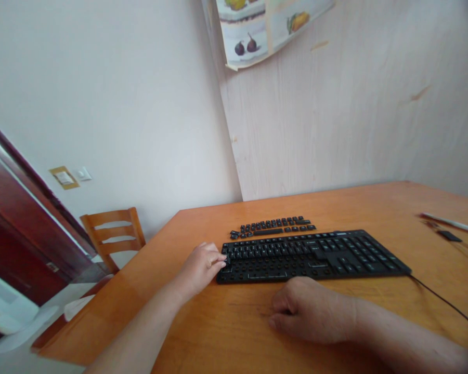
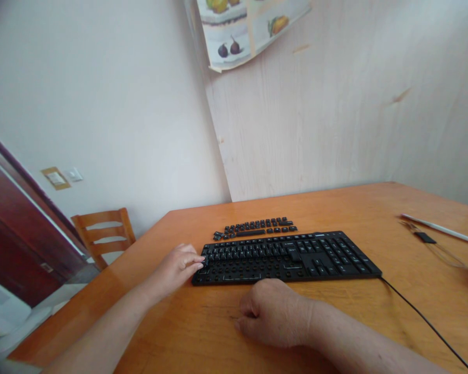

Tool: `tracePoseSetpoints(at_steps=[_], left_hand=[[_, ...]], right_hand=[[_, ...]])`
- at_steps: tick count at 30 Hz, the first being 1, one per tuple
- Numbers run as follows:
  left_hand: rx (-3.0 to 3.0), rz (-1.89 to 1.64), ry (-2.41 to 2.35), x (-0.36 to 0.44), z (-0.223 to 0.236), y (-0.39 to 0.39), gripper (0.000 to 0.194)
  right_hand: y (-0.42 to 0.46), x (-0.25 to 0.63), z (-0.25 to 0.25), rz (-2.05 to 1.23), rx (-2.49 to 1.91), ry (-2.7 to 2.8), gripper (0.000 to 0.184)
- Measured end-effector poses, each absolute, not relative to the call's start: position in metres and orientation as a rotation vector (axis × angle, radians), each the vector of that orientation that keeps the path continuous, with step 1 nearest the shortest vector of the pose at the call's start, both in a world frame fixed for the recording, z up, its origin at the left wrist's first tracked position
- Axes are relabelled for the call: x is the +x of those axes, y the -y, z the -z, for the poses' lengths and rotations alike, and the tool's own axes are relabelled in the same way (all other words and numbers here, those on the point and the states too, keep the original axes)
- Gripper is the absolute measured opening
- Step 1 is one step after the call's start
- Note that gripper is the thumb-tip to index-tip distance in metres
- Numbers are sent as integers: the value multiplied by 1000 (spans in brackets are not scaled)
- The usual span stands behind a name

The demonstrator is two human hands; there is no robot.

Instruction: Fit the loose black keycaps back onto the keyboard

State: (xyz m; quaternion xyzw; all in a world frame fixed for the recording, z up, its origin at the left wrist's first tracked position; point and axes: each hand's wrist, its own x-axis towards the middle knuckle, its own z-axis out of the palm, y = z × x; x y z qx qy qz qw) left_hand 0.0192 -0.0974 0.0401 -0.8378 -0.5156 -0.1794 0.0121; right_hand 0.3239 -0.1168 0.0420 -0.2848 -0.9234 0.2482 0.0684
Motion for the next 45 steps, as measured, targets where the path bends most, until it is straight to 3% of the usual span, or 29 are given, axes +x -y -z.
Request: tracePoseSetpoints(at_steps=[25,45], left_hand=[[-2403,225,1503,41,-47,113,28],[-2467,368,1556,40,-42,119,25]], right_hand=[[117,325,-41,-725,-841,2798,31],[117,325,-42,-701,-828,2801,31]])
